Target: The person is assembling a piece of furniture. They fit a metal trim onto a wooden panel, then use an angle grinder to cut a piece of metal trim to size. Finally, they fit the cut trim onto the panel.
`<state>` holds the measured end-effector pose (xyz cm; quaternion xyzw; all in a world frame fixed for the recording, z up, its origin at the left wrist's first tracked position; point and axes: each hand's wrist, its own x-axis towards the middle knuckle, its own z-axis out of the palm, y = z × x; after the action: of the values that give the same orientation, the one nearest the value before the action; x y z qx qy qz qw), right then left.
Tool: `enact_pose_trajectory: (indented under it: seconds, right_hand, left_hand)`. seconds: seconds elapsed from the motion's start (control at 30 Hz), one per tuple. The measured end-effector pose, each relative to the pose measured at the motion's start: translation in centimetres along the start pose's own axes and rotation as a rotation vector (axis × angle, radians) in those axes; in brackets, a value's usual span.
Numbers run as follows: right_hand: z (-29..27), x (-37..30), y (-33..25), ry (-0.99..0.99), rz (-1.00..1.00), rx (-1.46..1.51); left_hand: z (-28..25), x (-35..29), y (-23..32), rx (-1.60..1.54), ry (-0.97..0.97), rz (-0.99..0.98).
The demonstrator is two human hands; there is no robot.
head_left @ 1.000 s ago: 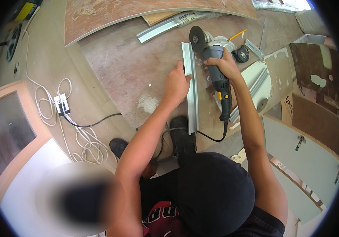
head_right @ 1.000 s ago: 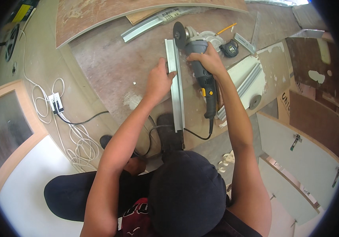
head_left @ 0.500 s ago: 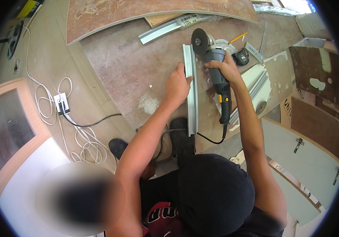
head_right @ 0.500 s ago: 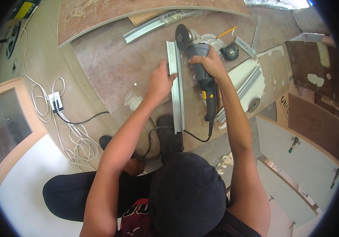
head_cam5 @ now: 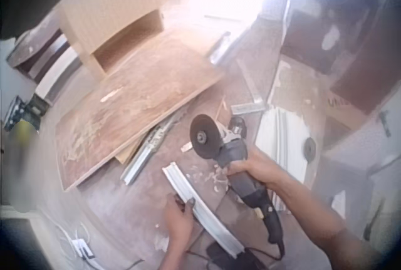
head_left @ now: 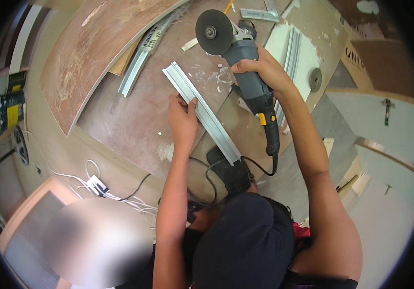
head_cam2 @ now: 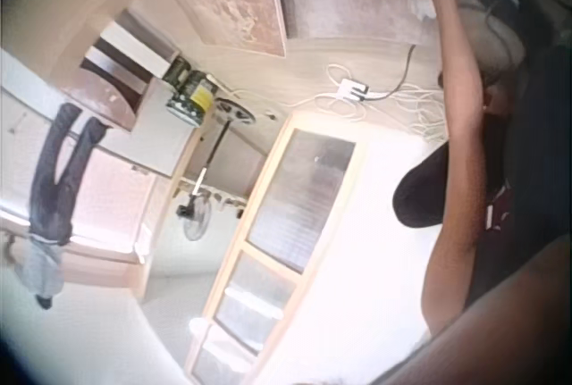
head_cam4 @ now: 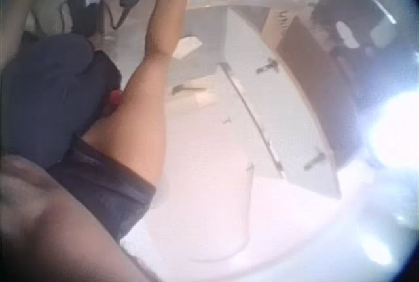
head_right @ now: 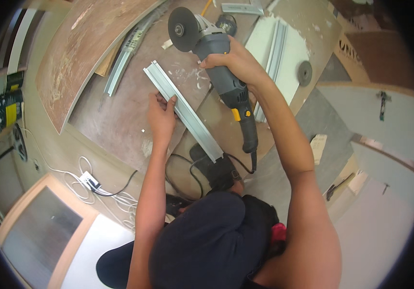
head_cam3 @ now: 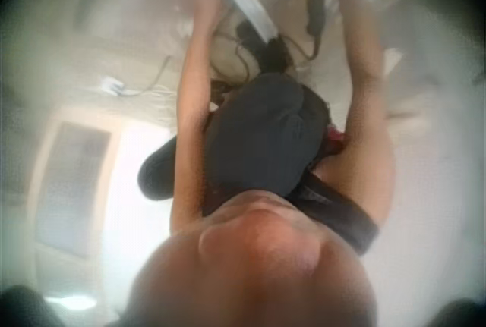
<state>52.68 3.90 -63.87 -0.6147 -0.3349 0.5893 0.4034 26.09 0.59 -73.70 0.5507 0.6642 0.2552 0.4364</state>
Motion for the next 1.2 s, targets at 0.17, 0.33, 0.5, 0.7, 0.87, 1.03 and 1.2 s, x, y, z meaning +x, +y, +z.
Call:
enact_pose_trajectory:
  seconds: [0.17, 0.33, 0.5, 0.7, 0.87, 1.03, 1.2]
  right_hand:
    - [-1.4, -2.2, -0.1, -0.011, 0.017, 0.0]
    - [-1.8, -2.7, 1.6, 0.004, 0.051, 0.141]
    - [-1.8, -2.2, 4.1, 0.036, 0.061, 0.386]
    - [-0.1, -2.7, 3.6, -0.089, -0.027, 0.518]
    - [-0.5, -3.4, 4.1, -0.089, -0.037, 0.466]
    - [-0.4, -3.9, 5.0, -0.168, 0.008, 0.764]
    - [-2.5, -5.1, 6.1, -0.209, -0.06, 0.848]
  left_hand:
    - [0.3, -0.6, 1.7, -0.015, -0.002, -0.011]
    - [0.3, -0.6, 0.2, 0.178, 0.043, 0.107]
    - [0.8, -5.6, 6.6, 0.492, 0.151, 0.472]
    - [4.8, -8.9, 11.4, -0.699, -0.692, -0.038]
    - [6.5, -9.6, 10.0, -0.87, -0.715, -0.145]
    - [5.8, -10.0, 10.3, -0.728, -0.712, -0.124]
    - [7.3, -10.3, 10.7, -0.714, -0.848, -0.237]
